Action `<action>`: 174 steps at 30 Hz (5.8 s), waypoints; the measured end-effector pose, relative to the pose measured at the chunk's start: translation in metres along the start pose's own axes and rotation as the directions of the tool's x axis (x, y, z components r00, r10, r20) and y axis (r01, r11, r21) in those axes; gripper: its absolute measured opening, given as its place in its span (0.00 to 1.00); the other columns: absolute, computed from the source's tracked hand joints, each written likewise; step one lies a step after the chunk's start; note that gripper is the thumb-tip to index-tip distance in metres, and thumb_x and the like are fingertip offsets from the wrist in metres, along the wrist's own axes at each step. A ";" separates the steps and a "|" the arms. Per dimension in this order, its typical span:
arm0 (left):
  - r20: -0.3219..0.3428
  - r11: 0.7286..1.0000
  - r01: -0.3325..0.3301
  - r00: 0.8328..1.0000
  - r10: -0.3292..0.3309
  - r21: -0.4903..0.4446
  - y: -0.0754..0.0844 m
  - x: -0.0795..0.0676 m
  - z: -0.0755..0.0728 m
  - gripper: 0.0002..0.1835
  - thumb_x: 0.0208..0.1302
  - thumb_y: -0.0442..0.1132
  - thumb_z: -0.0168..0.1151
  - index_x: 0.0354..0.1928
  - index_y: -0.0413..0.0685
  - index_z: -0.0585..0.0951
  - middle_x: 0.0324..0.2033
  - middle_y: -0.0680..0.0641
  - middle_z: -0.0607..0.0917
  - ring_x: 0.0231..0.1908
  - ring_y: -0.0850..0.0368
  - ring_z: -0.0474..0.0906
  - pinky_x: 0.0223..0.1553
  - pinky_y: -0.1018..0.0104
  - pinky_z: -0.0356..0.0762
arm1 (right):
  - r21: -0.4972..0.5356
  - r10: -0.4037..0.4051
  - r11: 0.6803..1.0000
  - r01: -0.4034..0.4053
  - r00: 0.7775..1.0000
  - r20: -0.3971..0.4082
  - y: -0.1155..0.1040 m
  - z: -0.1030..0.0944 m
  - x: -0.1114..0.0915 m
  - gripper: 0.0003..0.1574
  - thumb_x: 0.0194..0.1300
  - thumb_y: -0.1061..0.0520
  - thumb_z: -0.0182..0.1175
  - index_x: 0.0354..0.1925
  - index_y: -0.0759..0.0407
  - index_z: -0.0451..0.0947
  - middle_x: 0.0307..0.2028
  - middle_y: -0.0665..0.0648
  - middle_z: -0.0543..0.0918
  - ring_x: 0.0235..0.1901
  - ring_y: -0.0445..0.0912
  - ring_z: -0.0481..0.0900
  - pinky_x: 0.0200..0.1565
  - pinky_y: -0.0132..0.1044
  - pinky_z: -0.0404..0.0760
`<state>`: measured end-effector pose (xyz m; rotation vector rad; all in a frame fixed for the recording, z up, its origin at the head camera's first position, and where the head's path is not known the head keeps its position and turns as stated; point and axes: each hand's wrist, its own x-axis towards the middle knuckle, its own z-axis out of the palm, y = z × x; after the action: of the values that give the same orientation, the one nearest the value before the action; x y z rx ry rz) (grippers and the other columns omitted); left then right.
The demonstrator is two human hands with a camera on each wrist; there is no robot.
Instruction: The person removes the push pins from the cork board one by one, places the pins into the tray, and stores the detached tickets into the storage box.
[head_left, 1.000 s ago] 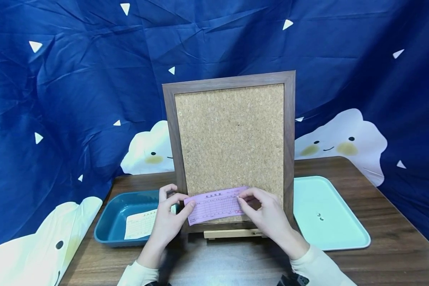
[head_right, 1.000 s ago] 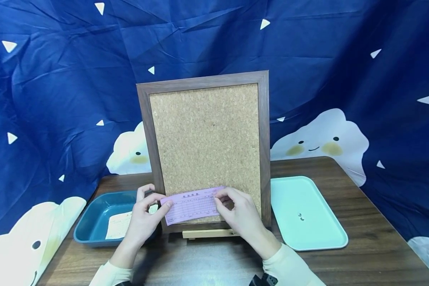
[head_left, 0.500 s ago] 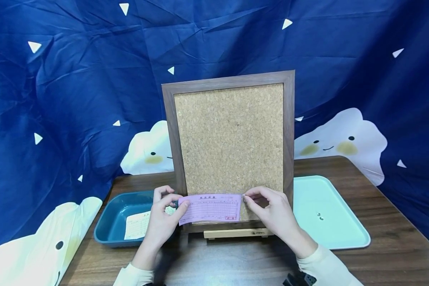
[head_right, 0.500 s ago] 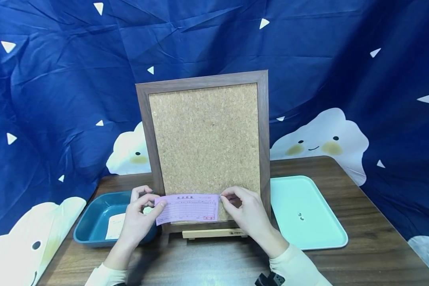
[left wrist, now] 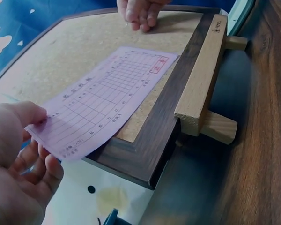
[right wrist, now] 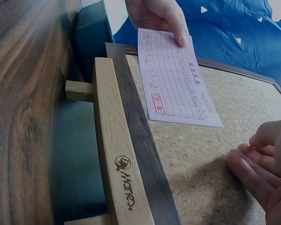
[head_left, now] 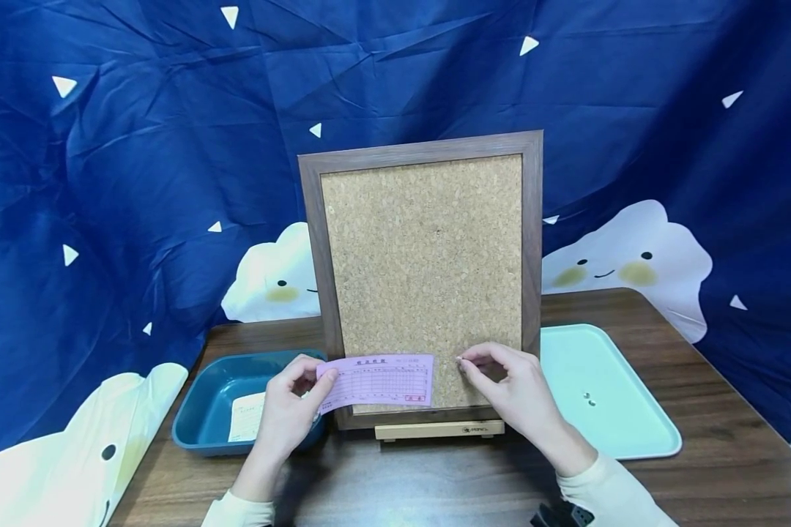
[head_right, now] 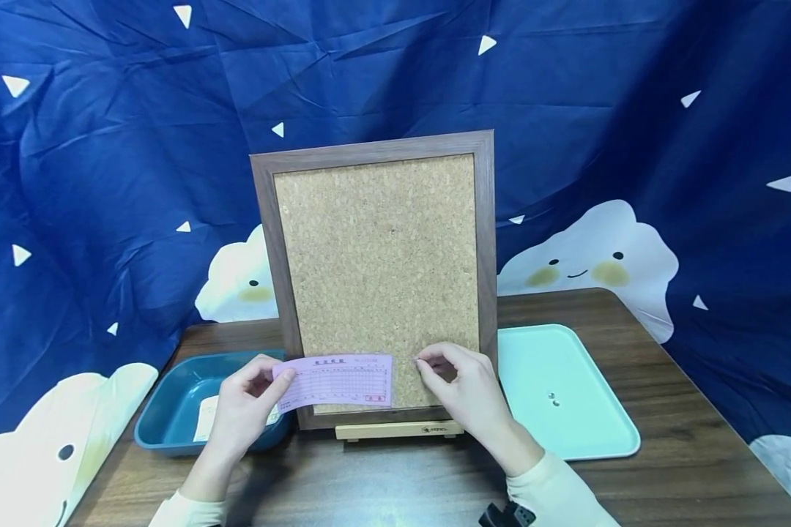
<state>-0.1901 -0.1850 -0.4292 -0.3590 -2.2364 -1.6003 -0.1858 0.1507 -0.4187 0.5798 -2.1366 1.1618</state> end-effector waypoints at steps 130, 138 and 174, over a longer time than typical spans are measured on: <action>-0.376 0.952 0.306 0.884 -0.276 0.021 -0.029 -0.015 -0.105 0.03 0.79 0.33 0.63 0.47 0.41 0.83 0.24 0.65 0.86 0.23 0.72 0.80 0.24 0.79 0.77 | -0.120 0.249 0.956 -0.266 0.959 -0.138 0.070 -0.125 -0.033 0.07 0.69 0.68 0.71 0.46 0.68 0.89 0.34 0.41 0.94 0.35 0.17 0.83 0.39 0.12 0.78; -0.371 0.929 0.370 0.866 -0.336 0.024 -0.033 -0.015 -0.112 0.06 0.80 0.36 0.62 0.50 0.40 0.82 0.25 0.66 0.85 0.24 0.72 0.80 0.26 0.78 0.78 | -0.148 0.288 0.941 -0.305 0.949 -0.128 0.080 -0.128 -0.036 0.09 0.71 0.61 0.72 0.45 0.67 0.90 0.33 0.39 0.93 0.34 0.16 0.82 0.38 0.12 0.78; -0.341 0.860 0.486 0.843 -0.416 0.152 -0.061 -0.023 -0.134 0.15 0.83 0.41 0.58 0.58 0.36 0.81 0.26 0.72 0.82 0.27 0.74 0.81 0.28 0.77 0.81 | -0.315 0.385 0.871 -0.377 0.922 -0.037 0.117 -0.135 -0.060 0.07 0.66 0.63 0.75 0.43 0.58 0.92 0.36 0.35 0.91 0.38 0.09 0.73 0.40 0.10 0.72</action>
<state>-0.1753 -0.3313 -0.4523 0.4907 -2.3370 -1.4465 -0.1744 0.3308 -0.4728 0.0239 -2.4675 0.9730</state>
